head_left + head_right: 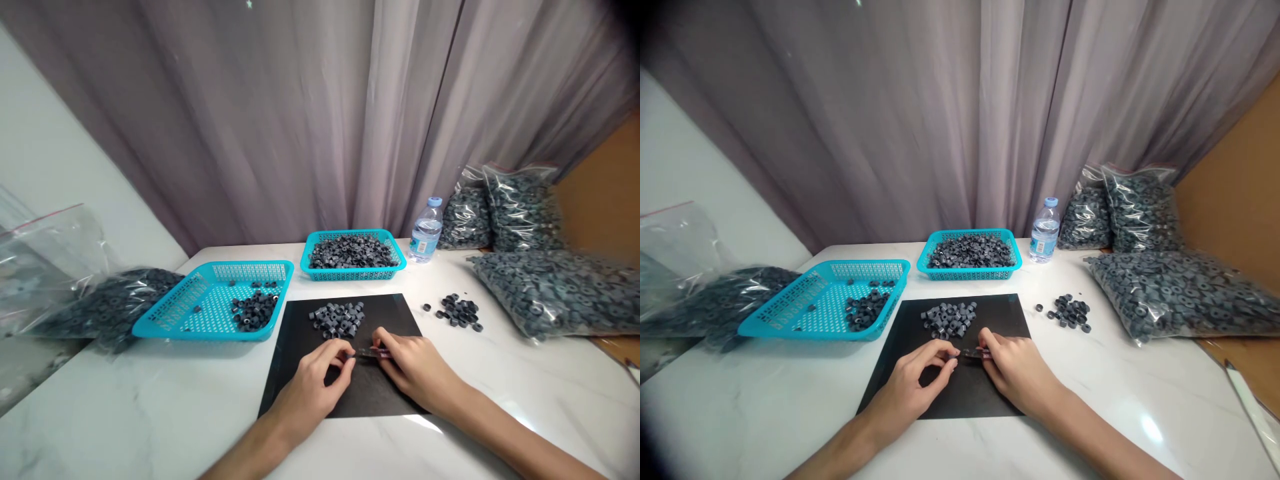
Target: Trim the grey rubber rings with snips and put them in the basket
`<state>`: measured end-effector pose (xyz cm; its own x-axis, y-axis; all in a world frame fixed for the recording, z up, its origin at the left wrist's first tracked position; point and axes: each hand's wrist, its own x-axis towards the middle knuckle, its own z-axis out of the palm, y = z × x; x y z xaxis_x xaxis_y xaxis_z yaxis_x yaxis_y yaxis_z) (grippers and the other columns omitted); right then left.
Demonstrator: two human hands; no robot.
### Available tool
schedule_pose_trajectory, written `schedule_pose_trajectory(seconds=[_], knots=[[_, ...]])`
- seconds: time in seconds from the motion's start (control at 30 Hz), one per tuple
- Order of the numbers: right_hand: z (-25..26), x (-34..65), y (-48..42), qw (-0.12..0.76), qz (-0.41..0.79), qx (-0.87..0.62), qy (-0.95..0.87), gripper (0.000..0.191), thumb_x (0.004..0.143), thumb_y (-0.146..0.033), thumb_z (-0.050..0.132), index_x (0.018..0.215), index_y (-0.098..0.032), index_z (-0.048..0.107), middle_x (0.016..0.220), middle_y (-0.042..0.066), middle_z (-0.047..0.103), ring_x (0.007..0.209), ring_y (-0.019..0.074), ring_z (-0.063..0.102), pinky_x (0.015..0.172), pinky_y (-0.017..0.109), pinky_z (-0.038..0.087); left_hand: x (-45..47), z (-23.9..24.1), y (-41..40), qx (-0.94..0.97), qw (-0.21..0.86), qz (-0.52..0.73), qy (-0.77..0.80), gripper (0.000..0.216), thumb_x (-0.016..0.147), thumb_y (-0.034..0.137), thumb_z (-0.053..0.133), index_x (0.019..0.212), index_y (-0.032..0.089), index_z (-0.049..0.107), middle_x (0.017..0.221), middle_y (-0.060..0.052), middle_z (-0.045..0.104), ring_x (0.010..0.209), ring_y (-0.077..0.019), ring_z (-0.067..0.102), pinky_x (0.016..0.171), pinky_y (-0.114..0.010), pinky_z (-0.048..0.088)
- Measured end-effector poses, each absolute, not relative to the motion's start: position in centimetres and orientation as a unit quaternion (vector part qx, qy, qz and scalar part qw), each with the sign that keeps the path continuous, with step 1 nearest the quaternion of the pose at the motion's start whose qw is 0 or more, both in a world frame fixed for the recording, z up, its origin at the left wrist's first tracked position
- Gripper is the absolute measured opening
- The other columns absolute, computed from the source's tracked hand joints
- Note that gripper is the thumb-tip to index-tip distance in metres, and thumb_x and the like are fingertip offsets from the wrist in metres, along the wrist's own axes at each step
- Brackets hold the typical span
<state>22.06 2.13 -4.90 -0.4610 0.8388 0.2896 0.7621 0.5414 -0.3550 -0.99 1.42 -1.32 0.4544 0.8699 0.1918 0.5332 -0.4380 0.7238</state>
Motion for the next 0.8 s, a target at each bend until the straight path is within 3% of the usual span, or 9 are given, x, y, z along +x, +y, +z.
schedule_pose_trajectory(seconds=[0.5, 0.8], knots=[[-4.86, 22.08, 2.09, 0.218, 0.087, -0.475, -0.848, 0.009, 0.099, -0.015, 0.043, 0.1, -0.024, 0.045, 0.087, 0.001, 0.074, 0.069, 0.0184, 0.07, 0.058, 0.028, 0.034, -0.86, -1.35, 1.55, 0.786, 0.323, 0.291, 0.439, 0.008, 0.1, 0.023, 0.055, 0.101, 0.024, 0.063, 0.101, 0.0, 0.072, 0.087, -0.0157, 0.072, 0.084, -0.028, 0.057], [-5.44, 22.16, 1.93, 0.254, 0.051, -0.478, -0.839, 0.01, 0.098, -0.015, 0.045, 0.095, -0.023, 0.049, 0.076, 0.001, 0.071, 0.061, 0.0177, 0.065, 0.056, 0.028, 0.034, -0.35, -1.27, 1.84, 0.684, 0.447, 0.375, 0.438, 0.013, 0.101, 0.032, 0.056, 0.102, 0.02, 0.063, 0.107, -0.005, 0.067, 0.093, -0.0187, 0.07, 0.084, -0.031, 0.06]])
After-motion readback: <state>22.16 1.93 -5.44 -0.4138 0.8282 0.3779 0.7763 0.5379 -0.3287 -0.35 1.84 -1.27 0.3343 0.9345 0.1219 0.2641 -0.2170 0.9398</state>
